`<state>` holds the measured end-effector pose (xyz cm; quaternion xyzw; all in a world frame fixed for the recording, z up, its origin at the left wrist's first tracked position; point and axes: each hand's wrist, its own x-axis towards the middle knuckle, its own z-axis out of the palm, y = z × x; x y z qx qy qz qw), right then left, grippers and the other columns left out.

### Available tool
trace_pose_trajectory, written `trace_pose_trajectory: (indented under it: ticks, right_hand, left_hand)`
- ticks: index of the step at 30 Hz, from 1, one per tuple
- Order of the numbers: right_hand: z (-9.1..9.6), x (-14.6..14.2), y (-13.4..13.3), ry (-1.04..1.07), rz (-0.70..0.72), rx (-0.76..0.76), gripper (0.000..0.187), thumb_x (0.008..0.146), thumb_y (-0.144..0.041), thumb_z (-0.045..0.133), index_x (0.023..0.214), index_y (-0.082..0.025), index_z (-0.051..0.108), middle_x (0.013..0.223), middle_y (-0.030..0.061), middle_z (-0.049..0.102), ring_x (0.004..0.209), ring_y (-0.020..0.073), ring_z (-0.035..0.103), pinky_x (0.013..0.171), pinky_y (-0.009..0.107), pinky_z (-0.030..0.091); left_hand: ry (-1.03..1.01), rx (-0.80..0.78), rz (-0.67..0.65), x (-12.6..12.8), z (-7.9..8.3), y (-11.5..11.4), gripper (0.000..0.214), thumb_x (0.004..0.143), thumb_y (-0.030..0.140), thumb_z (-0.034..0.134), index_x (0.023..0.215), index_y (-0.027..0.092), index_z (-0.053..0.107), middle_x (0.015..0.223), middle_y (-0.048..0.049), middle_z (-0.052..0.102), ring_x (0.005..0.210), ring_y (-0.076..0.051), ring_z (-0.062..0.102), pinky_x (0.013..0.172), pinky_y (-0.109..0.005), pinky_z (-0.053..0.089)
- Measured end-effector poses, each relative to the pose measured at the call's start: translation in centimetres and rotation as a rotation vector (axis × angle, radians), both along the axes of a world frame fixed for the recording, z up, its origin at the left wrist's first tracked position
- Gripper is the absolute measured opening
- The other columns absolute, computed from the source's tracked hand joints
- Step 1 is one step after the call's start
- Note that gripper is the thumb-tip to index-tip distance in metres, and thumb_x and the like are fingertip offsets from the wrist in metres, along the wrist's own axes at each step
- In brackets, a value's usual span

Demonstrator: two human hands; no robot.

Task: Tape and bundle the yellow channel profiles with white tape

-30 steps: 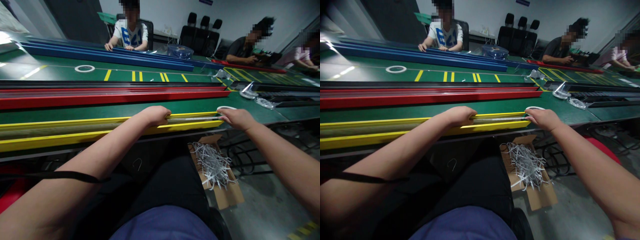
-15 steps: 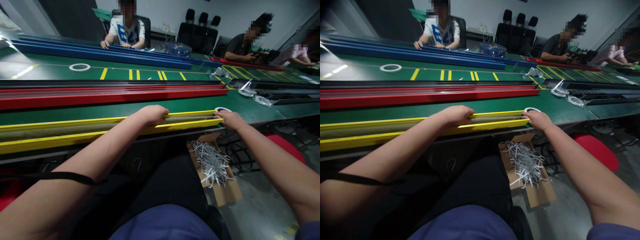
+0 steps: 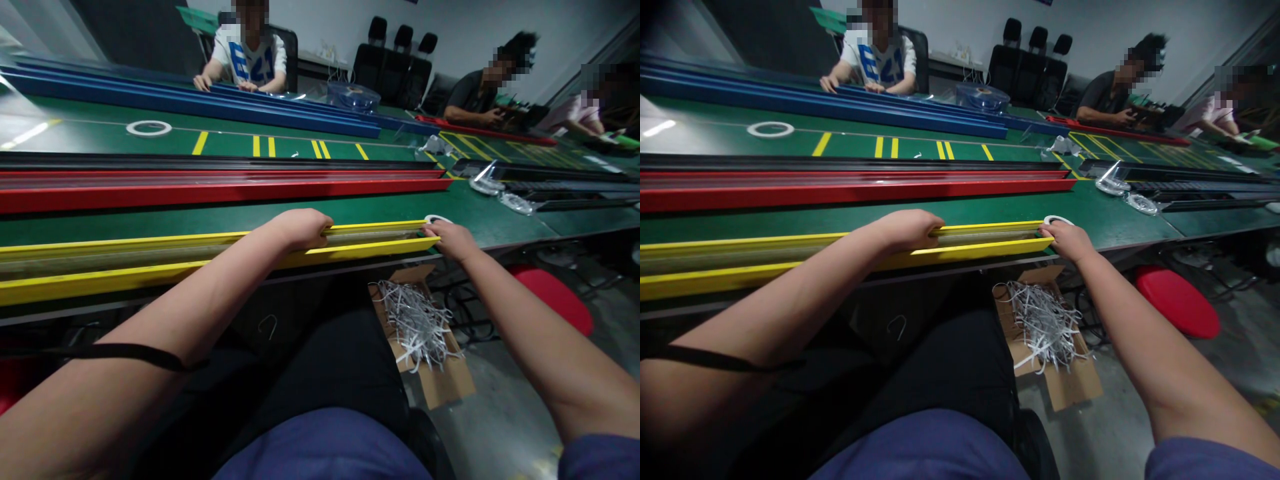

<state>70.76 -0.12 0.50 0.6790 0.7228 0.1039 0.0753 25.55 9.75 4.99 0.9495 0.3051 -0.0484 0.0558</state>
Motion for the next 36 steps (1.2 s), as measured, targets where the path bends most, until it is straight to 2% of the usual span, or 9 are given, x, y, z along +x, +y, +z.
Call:
trace_pose_trajectory:
  ticks: [5, 13, 18, 36]
  right_hand:
    - [-1.3, 0.9, 0.6, 0.026, -0.024, 0.059, 0.055, 0.106, -0.052, 0.032, 0.132, -0.028, 0.074, 0.111, 0.0101, 0.069, 0.097, 0.0247, 0.061, 0.069, 0.031, 0.038]
    - [-1.1, 0.5, 0.5, 0.045, -0.032, 0.054, 0.054, 0.106, -0.054, 0.032, 0.125, -0.028, 0.076, 0.106, 0.0098, 0.066, 0.092, 0.0237, 0.058, 0.066, 0.032, 0.032]
    - [-1.4, 0.6, 0.5, 0.060, -0.042, 0.080, 0.055, 0.106, -0.055, 0.032, 0.129, -0.029, 0.075, 0.108, 0.0096, 0.066, 0.093, 0.0240, 0.058, 0.067, 0.032, 0.032]
    - [-1.4, 0.7, 0.7, 0.060, -0.042, 0.068, 0.057, 0.106, -0.058, 0.031, 0.122, -0.028, 0.077, 0.108, 0.0093, 0.065, 0.094, 0.0232, 0.056, 0.067, 0.032, 0.032]
  left_hand:
    - [0.018, 0.009, 0.002, 0.0, 0.1, -0.2, 0.028, 0.090, 0.034, 0.054, 0.108, 0.021, 0.073, 0.111, -0.0100, 0.078, 0.090, -0.025, 0.071, 0.063, -0.034, 0.036]
    - [0.028, 0.001, 0.030, 0.0, 0.2, -0.2, 0.033, 0.091, 0.036, 0.055, 0.114, 0.022, 0.074, 0.115, -0.0108, 0.078, 0.092, -0.026, 0.072, 0.065, -0.034, 0.041]
    - [0.023, 0.007, 0.029, 0.1, 0.1, -0.2, 0.031, 0.091, 0.036, 0.055, 0.111, 0.022, 0.074, 0.113, -0.0108, 0.078, 0.091, -0.026, 0.072, 0.062, -0.034, 0.038]
    - [0.031, 0.008, 0.037, 0.2, 0.2, -0.3, 0.031, 0.091, 0.036, 0.055, 0.111, 0.022, 0.074, 0.111, -0.0111, 0.078, 0.090, -0.026, 0.072, 0.062, -0.034, 0.037]
